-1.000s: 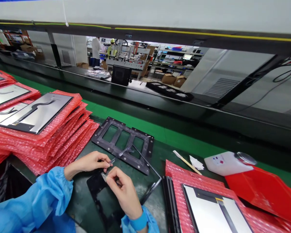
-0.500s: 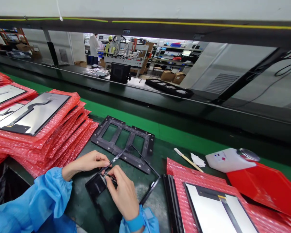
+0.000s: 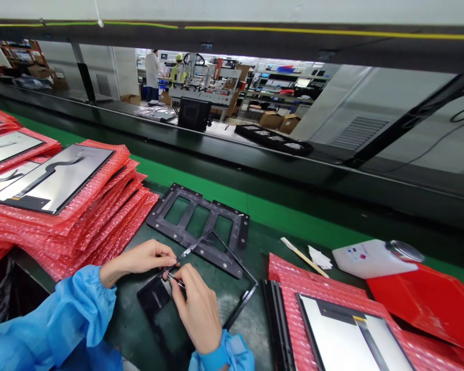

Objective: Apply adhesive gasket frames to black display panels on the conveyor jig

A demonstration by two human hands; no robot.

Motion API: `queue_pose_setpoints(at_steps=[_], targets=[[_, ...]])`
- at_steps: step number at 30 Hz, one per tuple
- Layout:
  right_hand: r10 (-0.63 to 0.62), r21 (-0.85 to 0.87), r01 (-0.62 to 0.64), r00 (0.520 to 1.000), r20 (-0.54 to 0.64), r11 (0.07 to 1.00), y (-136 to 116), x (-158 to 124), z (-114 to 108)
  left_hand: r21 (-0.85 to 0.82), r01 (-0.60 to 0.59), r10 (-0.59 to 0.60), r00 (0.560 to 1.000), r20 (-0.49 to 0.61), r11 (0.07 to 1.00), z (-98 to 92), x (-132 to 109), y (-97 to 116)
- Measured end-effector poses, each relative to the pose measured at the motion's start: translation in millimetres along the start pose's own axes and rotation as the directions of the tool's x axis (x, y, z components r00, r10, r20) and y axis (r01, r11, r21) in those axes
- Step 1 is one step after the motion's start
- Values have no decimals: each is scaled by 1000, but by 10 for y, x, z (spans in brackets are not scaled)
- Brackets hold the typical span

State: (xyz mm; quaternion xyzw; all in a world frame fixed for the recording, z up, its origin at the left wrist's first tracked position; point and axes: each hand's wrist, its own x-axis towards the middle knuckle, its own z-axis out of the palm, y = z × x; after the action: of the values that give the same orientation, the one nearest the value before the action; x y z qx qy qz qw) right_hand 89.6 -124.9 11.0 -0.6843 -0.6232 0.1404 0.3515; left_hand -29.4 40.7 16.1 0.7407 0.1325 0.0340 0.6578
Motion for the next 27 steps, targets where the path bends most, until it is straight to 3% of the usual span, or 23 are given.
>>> queue_pose_setpoints(at_steps=[8, 27], targets=[[12, 23, -13, 999, 40, 1000, -31, 49, -8, 36, 6, -6, 1000, -4, 999, 8, -4, 27], [63, 381, -133, 980, 191, 915, -48, 39, -61, -10, 2, -2, 1000, 13, 1000, -7, -11, 13]])
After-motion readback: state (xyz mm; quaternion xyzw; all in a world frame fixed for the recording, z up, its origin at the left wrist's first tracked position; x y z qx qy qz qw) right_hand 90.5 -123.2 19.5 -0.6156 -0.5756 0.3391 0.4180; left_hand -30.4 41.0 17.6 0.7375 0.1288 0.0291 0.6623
